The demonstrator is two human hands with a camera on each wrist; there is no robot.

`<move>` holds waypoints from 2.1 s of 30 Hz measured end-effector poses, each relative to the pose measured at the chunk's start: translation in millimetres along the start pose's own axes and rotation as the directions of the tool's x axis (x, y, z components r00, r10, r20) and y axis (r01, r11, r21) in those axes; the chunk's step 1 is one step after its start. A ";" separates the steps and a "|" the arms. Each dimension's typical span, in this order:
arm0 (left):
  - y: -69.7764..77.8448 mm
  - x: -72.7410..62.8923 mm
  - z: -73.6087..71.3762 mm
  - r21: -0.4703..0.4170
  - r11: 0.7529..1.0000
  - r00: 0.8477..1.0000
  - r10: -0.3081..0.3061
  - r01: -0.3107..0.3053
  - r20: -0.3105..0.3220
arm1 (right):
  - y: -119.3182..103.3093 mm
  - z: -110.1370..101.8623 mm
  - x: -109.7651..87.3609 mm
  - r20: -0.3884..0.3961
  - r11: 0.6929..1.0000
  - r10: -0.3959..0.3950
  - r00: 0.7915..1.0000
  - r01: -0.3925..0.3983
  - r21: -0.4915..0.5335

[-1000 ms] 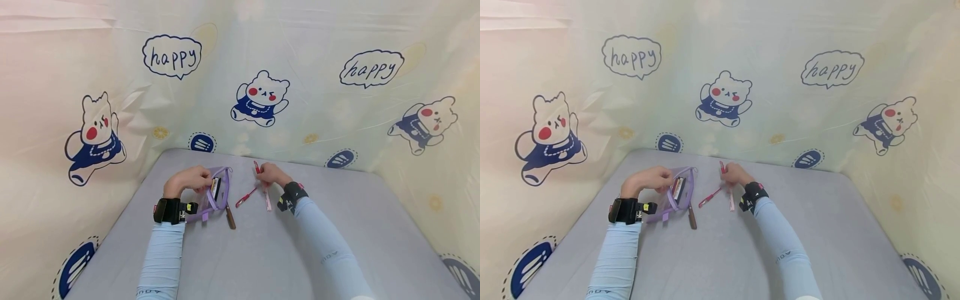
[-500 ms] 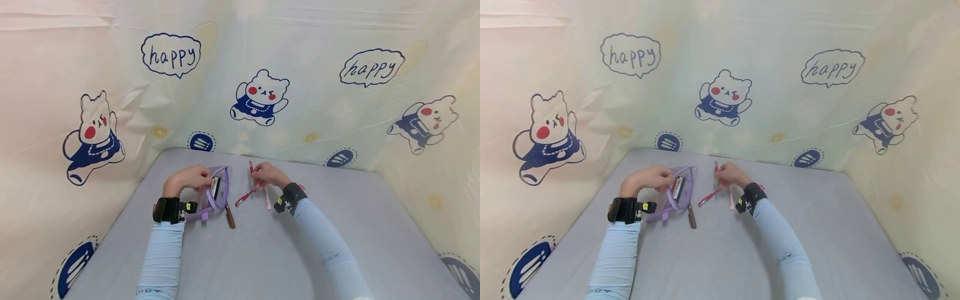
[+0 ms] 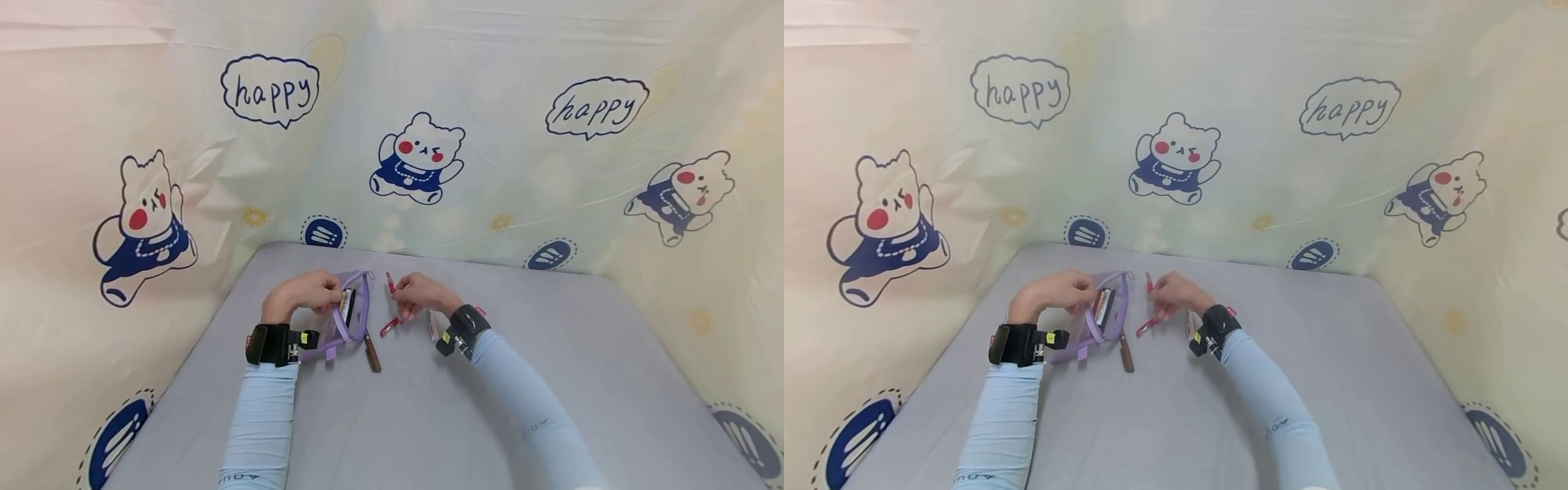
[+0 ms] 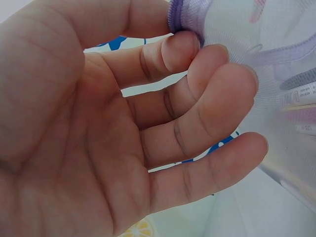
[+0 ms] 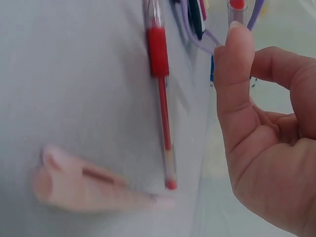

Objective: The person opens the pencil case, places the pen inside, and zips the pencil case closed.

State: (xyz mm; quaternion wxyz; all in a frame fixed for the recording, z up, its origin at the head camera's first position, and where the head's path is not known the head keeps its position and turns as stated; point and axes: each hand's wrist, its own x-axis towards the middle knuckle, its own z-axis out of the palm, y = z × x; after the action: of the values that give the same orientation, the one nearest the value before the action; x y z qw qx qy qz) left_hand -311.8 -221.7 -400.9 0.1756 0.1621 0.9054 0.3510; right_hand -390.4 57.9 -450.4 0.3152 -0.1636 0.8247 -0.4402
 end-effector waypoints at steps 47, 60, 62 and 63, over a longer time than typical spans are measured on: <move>1.0 -0.6 -1.5 -0.011 1.000 1.000 -0.010 0.010 -0.006 | -32.6 46.2 17.4 0.139 0.986 -0.116 0.984 0.097 0.137; -2.1 1.0 -0.1 -0.025 1.000 1.000 -0.015 0.015 -0.005 | -29.8 37.8 2.1 0.121 0.993 -0.121 0.985 0.121 0.001; -1.3 0.6 0.2 -0.025 1.000 1.000 -0.020 0.019 -0.006 | -28.5 36.9 1.1 0.117 0.992 -0.117 0.986 0.121 -0.028; -0.8 0.3 0.3 -0.028 0.999 1.000 -0.023 0.023 -0.006 | -28.3 36.4 0.5 0.115 0.992 -0.116 0.987 0.121 -0.039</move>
State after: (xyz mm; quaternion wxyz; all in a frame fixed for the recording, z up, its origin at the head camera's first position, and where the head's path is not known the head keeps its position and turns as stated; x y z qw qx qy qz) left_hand -312.1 -222.0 -401.7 0.1788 0.1481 0.9029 0.3619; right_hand -366.9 19.1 -442.2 0.3305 -0.2438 0.8044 -0.4292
